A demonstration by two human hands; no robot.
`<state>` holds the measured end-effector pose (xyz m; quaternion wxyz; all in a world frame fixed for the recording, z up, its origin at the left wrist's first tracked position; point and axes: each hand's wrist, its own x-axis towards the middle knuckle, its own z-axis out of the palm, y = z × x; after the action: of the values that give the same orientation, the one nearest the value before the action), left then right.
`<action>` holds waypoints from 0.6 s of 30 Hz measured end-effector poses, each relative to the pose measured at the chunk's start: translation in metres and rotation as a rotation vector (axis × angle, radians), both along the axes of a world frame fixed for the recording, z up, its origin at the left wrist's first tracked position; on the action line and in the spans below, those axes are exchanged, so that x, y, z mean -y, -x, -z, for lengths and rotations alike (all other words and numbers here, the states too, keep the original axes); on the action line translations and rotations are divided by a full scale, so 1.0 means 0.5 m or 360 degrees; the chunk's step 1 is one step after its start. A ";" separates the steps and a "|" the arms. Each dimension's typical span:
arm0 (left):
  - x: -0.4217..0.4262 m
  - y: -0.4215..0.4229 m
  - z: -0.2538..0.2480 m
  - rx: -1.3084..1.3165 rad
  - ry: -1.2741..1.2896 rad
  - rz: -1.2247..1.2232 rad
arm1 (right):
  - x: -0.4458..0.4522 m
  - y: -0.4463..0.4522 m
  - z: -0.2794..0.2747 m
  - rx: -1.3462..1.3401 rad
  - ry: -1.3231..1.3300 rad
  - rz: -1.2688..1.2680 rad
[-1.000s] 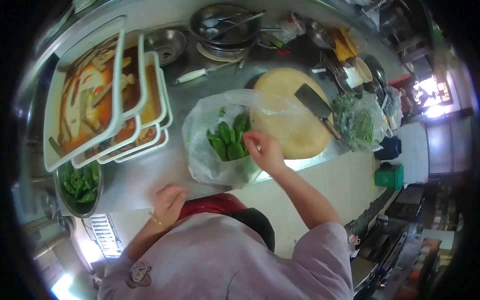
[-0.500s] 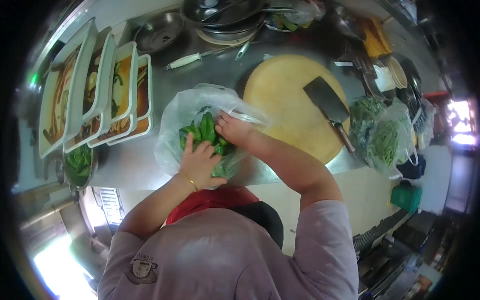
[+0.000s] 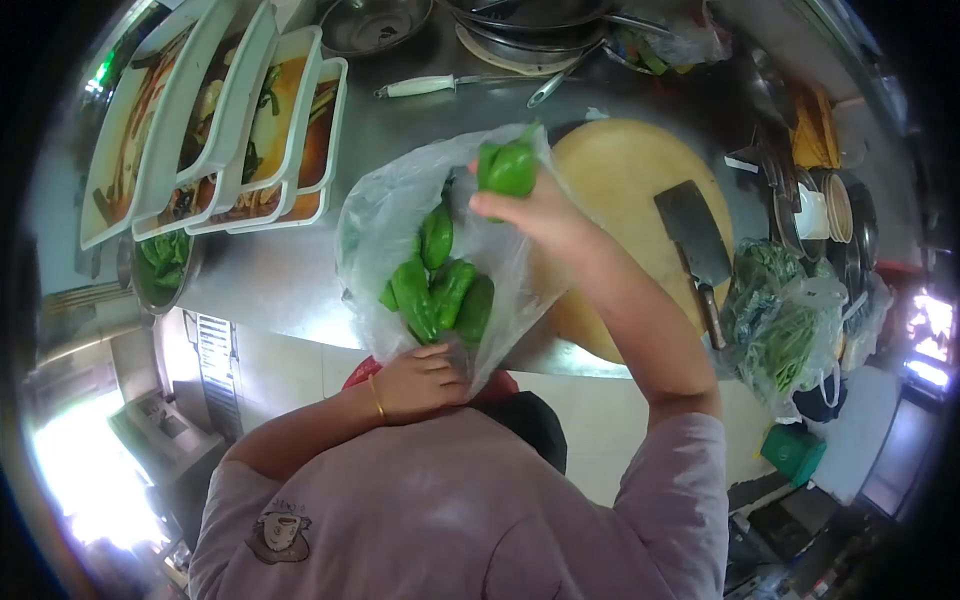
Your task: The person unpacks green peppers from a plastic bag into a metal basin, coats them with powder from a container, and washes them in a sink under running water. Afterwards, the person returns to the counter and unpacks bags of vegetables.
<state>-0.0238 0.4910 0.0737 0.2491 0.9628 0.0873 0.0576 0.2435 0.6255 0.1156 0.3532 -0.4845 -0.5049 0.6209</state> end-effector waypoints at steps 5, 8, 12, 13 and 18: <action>-0.027 -0.048 -0.065 -0.0409 0.0982 -0.0217 | 0.033 0.014 -0.062 -0.0266 0.0149 0.0291; -0.058 -0.050 -0.060 -0.0147 0.0790 -0.0281 | 0.090 0.051 -0.084 0.0372 -0.0569 0.0318; -0.146 -0.022 -0.052 -0.0306 -0.0250 -0.0770 | 0.097 0.078 -0.074 0.0170 -0.1364 0.0912; -0.170 -0.003 -0.029 -0.0342 -0.0405 -0.0957 | 0.101 0.080 -0.078 0.0273 -0.1313 0.0834; -0.299 0.022 -0.149 -0.1428 -0.0051 -0.1108 | 0.088 0.086 -0.058 0.0350 -0.0139 -0.0262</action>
<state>-0.0348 0.6403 0.1481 0.1392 0.8110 0.4960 -0.2772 0.2004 0.5813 0.1443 0.2643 -0.4909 -0.6051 0.5683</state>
